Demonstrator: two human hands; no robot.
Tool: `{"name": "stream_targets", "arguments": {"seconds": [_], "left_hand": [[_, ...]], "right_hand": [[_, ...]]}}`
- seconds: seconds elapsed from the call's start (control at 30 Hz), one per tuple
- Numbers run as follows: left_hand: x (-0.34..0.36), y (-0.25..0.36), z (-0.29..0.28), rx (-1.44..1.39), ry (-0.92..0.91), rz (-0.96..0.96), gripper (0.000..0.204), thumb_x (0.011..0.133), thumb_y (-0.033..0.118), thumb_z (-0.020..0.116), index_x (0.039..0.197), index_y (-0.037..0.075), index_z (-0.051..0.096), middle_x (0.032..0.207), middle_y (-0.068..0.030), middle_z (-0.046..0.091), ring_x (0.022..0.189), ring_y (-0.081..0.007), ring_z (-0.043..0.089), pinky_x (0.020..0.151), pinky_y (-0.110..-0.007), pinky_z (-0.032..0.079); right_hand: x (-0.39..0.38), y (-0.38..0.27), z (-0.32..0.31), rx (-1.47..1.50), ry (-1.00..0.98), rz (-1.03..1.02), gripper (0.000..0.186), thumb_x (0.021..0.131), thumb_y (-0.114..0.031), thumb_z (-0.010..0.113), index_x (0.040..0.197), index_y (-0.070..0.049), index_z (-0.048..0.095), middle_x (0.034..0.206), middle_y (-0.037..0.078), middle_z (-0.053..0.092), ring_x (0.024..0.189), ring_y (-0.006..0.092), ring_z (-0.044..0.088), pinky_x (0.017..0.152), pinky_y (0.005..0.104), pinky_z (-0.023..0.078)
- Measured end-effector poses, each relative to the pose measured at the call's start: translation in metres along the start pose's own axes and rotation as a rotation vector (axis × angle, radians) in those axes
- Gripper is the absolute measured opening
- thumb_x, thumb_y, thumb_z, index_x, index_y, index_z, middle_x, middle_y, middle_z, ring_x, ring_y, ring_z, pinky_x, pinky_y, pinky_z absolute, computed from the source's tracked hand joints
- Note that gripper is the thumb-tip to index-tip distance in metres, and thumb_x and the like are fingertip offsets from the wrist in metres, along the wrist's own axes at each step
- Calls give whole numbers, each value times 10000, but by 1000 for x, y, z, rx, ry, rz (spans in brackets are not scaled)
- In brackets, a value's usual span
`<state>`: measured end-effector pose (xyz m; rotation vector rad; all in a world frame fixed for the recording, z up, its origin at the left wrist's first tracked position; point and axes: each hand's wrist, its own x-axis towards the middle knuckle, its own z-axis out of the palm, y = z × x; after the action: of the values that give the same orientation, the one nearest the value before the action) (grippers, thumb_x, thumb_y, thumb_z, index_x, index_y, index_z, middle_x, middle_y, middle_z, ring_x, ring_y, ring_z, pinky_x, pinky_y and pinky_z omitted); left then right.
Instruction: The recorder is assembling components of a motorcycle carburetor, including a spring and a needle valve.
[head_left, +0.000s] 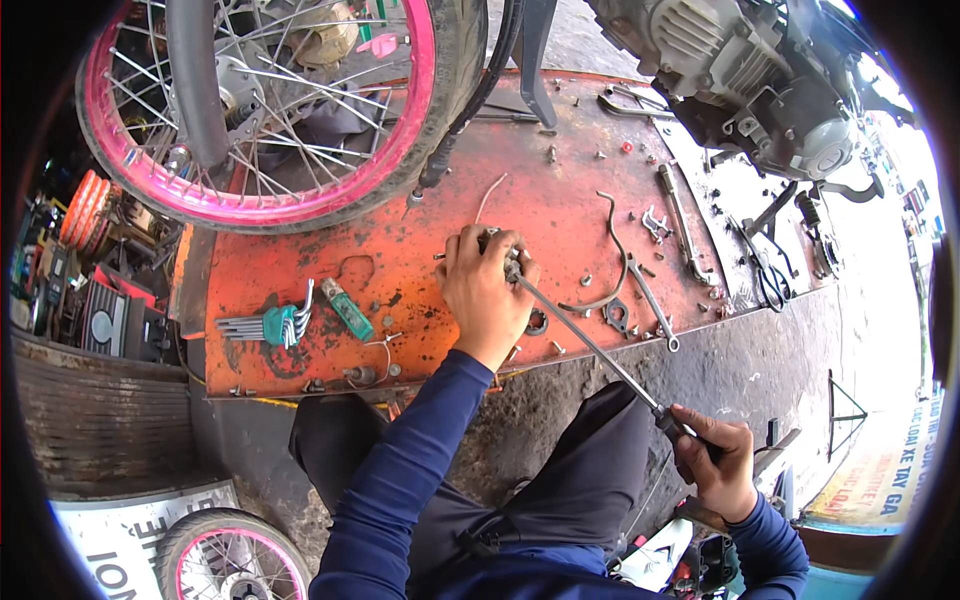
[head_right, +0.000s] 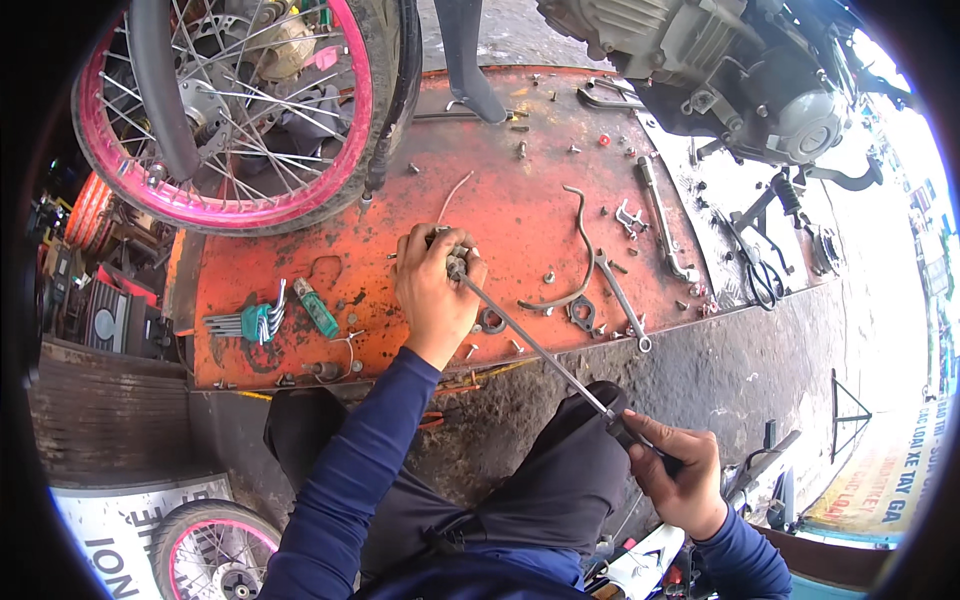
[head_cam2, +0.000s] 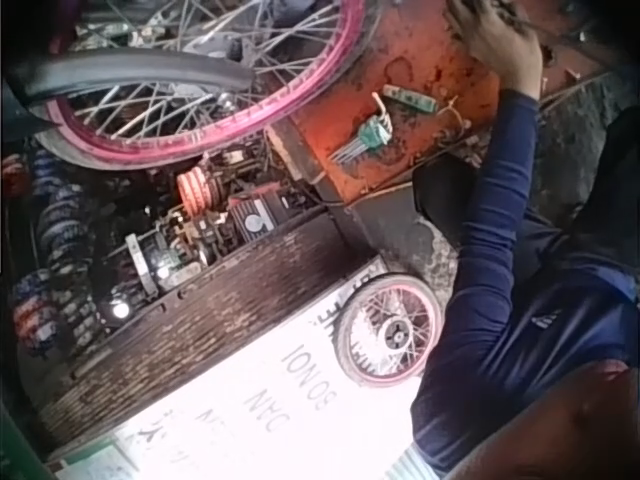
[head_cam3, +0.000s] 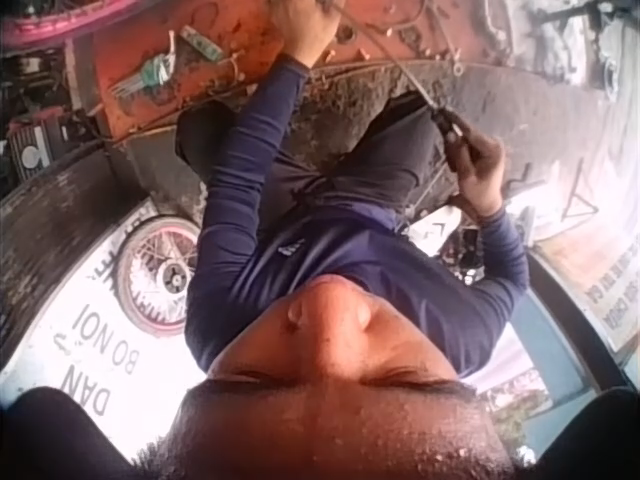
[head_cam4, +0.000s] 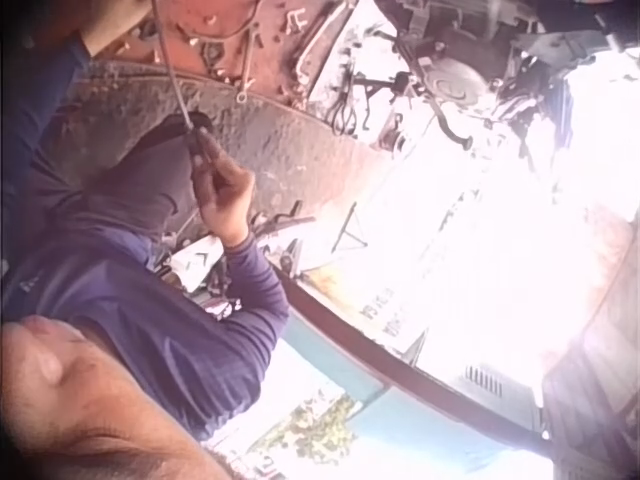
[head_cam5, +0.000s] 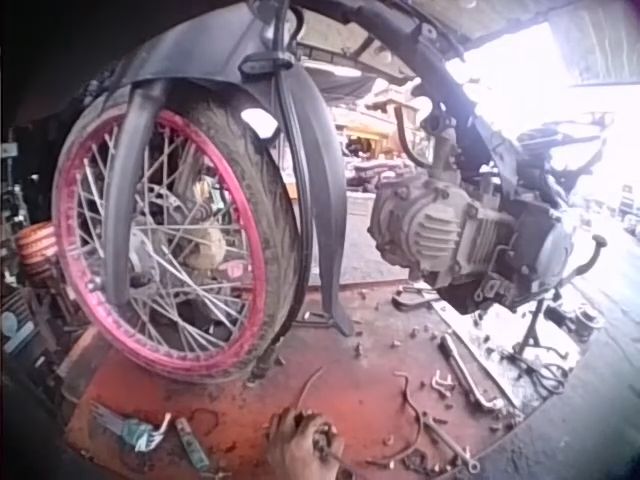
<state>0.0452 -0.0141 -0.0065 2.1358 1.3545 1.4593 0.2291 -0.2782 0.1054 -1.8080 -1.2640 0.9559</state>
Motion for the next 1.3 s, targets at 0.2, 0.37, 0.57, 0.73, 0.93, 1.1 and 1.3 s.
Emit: {"name": "stream_targets", "arguments": {"seconds": [0.2,0.37,0.57,0.73,0.93,1.1,1.3], "left_hand": [[-1,1,0,-35,-10,16,173,748,74,706,913,83,654,969,-78,594,941,-307,569,793,-450,473],[0,-12,-5,-92,9,59,182,764,33,706,932,57,644,971,-77,594,935,-277,574,783,-432,478],[11,-34,-17,-575,-68,-243,136,861,85,739,945,46,639,961,-73,573,798,-173,591,699,-330,480],[17,-25,-66,-1008,-173,-453,171,950,151,698,1029,29,609,761,-24,603,606,-105,591,546,-269,508],[7,-26,-99,-932,-172,-373,364,1001,418,618,1026,55,605,756,-28,609,634,-121,608,556,-300,533],[6,-25,-114,-1181,-164,-465,878,936,817,201,1012,47,616,803,-34,605,729,-137,611,662,-288,519],[13,-28,-145,-1248,-47,-472,996,861,898,226,1052,5,625,848,-45,620,763,-156,595,712,-314,499]], "right_hand": [[-2,1,6,147,1,80,322,963,-58,617,1268,38,653,666,38,634,585,57,559,549,228,448],[2,-9,5,150,-28,97,351,955,-43,613,1298,24,638,681,1,621,579,41,530,535,221,435],[-16,14,21,121,168,15,375,913,-22,622,1280,54,621,755,47,655,629,70,579,583,236,464],[40,19,55,-253,388,-307,444,893,17,554,1336,33,577,946,164,668,830,278,660,769,335,507],[140,6,119,-341,377,-348,519,907,-71,537,1424,-40,505,1050,243,553,891,427,621,803,471,511],[191,-2,165,-395,348,-295,513,885,-82,547,1396,-42,537,1035,275,532,887,442,617,773,481,531],[208,-7,194,-596,434,-259,493,891,-160,566,1372,-48,567,1034,242,553,914,429,624,767,490,544]]}}
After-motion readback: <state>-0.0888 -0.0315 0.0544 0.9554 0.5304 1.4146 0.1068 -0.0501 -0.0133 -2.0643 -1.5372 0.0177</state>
